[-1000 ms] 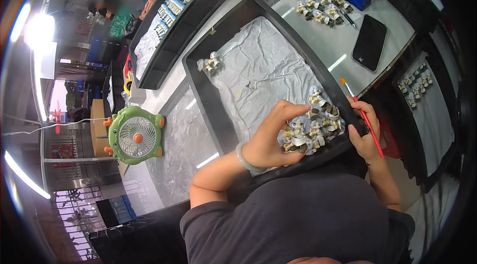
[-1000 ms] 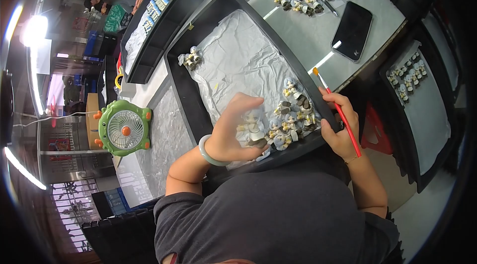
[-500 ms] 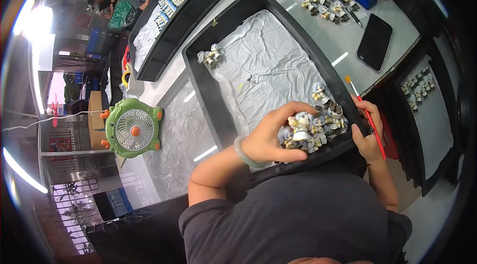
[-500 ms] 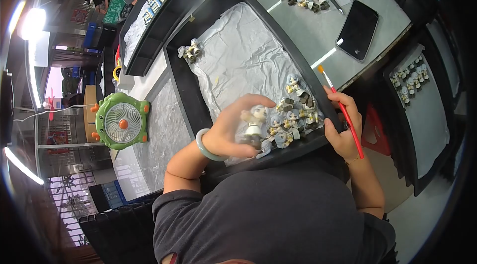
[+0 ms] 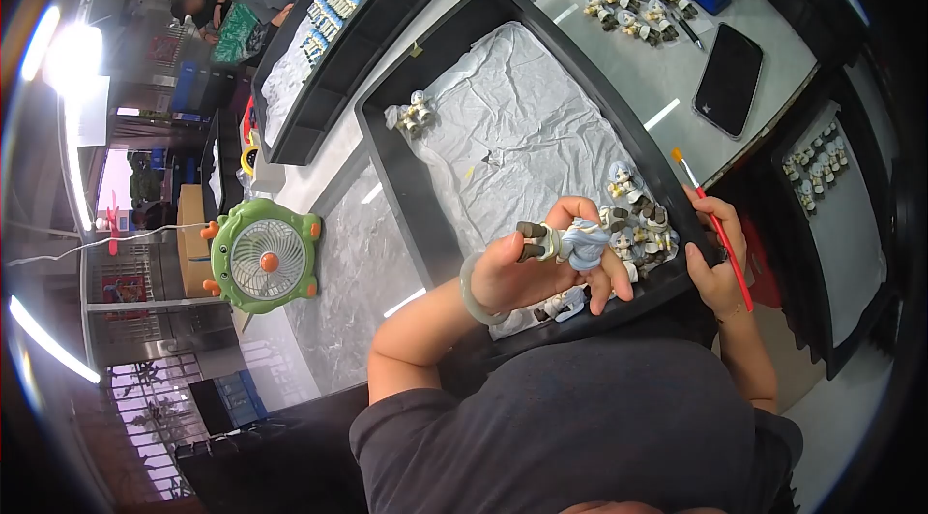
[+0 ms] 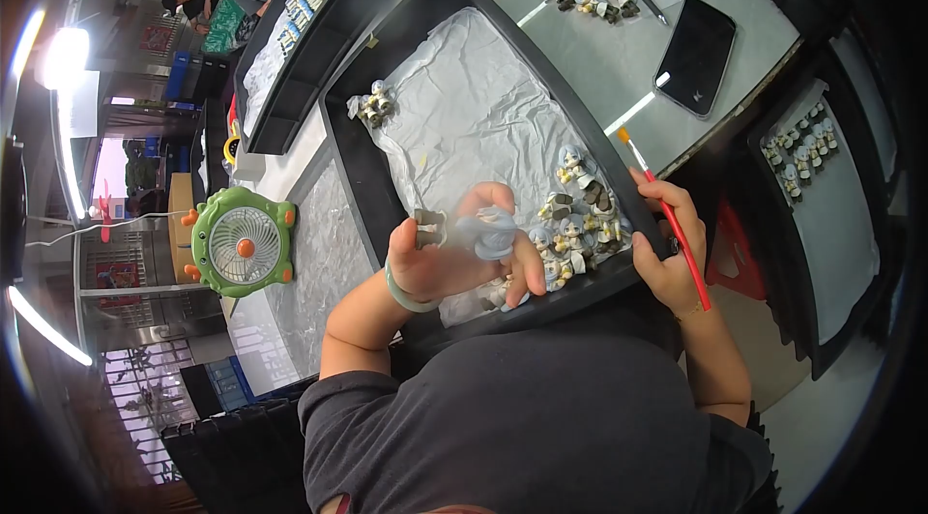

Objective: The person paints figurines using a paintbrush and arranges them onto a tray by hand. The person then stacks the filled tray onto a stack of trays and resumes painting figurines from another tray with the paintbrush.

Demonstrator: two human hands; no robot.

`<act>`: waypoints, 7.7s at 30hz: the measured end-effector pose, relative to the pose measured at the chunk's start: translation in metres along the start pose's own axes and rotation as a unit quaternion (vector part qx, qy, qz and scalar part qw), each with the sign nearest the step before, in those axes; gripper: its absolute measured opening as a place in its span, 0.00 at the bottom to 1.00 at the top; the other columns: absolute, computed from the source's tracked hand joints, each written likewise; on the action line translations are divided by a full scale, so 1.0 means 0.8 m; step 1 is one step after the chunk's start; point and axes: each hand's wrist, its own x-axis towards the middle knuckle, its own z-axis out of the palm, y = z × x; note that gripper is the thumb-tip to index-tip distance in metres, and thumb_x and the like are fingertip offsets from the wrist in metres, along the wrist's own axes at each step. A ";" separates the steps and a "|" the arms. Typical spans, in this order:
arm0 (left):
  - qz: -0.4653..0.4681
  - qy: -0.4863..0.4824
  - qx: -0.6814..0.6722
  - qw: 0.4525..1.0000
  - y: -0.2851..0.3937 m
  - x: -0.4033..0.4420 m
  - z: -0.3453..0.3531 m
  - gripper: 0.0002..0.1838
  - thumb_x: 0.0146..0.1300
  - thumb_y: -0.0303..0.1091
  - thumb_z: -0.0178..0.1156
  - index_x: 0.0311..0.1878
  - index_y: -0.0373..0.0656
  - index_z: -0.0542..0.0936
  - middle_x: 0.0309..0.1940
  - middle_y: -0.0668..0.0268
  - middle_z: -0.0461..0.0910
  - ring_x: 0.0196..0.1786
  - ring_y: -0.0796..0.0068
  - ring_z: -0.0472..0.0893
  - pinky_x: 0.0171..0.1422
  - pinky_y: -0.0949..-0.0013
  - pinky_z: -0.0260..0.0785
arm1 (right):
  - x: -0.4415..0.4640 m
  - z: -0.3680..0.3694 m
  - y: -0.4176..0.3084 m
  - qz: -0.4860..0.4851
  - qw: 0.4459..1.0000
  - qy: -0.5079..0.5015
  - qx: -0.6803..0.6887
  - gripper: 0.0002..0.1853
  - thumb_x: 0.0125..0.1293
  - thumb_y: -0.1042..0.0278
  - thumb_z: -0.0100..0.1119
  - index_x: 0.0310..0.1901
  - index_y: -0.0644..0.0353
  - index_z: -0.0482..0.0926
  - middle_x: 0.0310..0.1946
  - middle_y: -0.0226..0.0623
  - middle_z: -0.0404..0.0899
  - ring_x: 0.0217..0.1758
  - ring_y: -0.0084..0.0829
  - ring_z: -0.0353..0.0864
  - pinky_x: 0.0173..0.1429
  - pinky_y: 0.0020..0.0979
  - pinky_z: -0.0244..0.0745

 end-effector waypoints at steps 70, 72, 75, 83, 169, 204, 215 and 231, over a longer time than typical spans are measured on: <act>0.038 0.219 0.787 0.575 0.011 0.070 -0.152 0.18 0.47 0.37 0.63 0.42 0.39 0.76 0.35 0.57 0.76 0.40 0.59 0.75 0.46 0.60 0.67 | -0.001 0.002 0.003 -0.009 0.999 0.014 0.052 0.23 0.46 0.77 0.53 0.48 0.64 0.67 0.54 0.50 0.72 0.42 0.30 0.77 0.42 0.24 0.69; -0.034 0.195 0.782 0.591 -0.025 0.088 -0.123 0.15 0.51 0.38 0.63 0.39 0.38 0.76 0.31 0.58 0.76 0.34 0.61 0.76 0.40 0.62 0.68 | -0.001 0.003 0.003 -0.008 0.999 0.012 0.048 0.23 0.46 0.77 0.53 0.48 0.64 0.67 0.53 0.49 0.73 0.42 0.30 0.77 0.43 0.24 0.69; -0.113 0.212 0.742 0.625 -0.032 0.094 -0.111 0.15 0.54 0.37 0.62 0.40 0.37 0.75 0.29 0.59 0.76 0.34 0.65 0.76 0.39 0.65 0.69 | -0.001 0.001 0.002 -0.010 0.999 0.013 0.041 0.23 0.46 0.77 0.53 0.49 0.64 0.67 0.53 0.49 0.73 0.42 0.30 0.77 0.42 0.24 0.69; 0.023 0.314 0.379 0.870 0.027 0.051 -0.099 0.25 0.58 0.35 0.58 0.58 0.40 0.64 0.48 0.54 0.71 0.39 0.68 0.77 0.42 0.67 0.70 | 0.000 -0.001 0.001 -0.018 0.999 0.000 0.041 0.24 0.45 0.79 0.52 0.48 0.64 0.66 0.54 0.49 0.73 0.41 0.29 0.77 0.40 0.23 0.68; 0.146 0.384 0.778 0.476 0.114 0.018 -0.245 0.38 0.32 0.30 0.69 0.51 0.43 0.62 0.41 0.59 0.67 0.44 0.63 0.70 0.49 0.66 0.65 | -0.003 0.003 0.009 -0.015 0.999 0.007 0.046 0.24 0.46 0.77 0.51 0.49 0.64 0.66 0.54 0.52 0.71 0.45 0.31 0.77 0.46 0.25 0.69; -0.217 0.111 0.520 0.818 -0.016 0.042 -0.087 0.18 0.64 0.33 0.49 0.57 0.41 0.70 0.43 0.62 0.70 0.43 0.76 0.75 0.48 0.73 0.67 | -0.001 -0.002 0.001 -0.005 0.998 -0.008 0.070 0.23 0.47 0.80 0.51 0.50 0.66 0.66 0.54 0.52 0.71 0.46 0.30 0.76 0.54 0.28 0.67; -0.172 0.140 0.508 0.832 -0.022 0.040 -0.090 0.19 0.57 0.32 0.57 0.52 0.45 0.67 0.48 0.57 0.70 0.41 0.68 0.78 0.47 0.69 0.71 | -0.001 -0.002 0.000 -0.003 0.998 -0.009 0.063 0.23 0.47 0.80 0.51 0.50 0.66 0.66 0.54 0.52 0.71 0.45 0.30 0.76 0.53 0.27 0.68; 0.046 0.045 0.202 0.977 0.004 0.024 0.007 0.32 0.42 0.27 0.64 0.47 0.58 0.56 0.58 0.46 0.57 0.54 0.58 0.68 0.52 0.64 0.60 | 0.001 -0.001 0.001 -0.016 0.999 0.001 0.050 0.24 0.45 0.79 0.53 0.49 0.65 0.66 0.53 0.53 0.71 0.45 0.30 0.76 0.52 0.26 0.68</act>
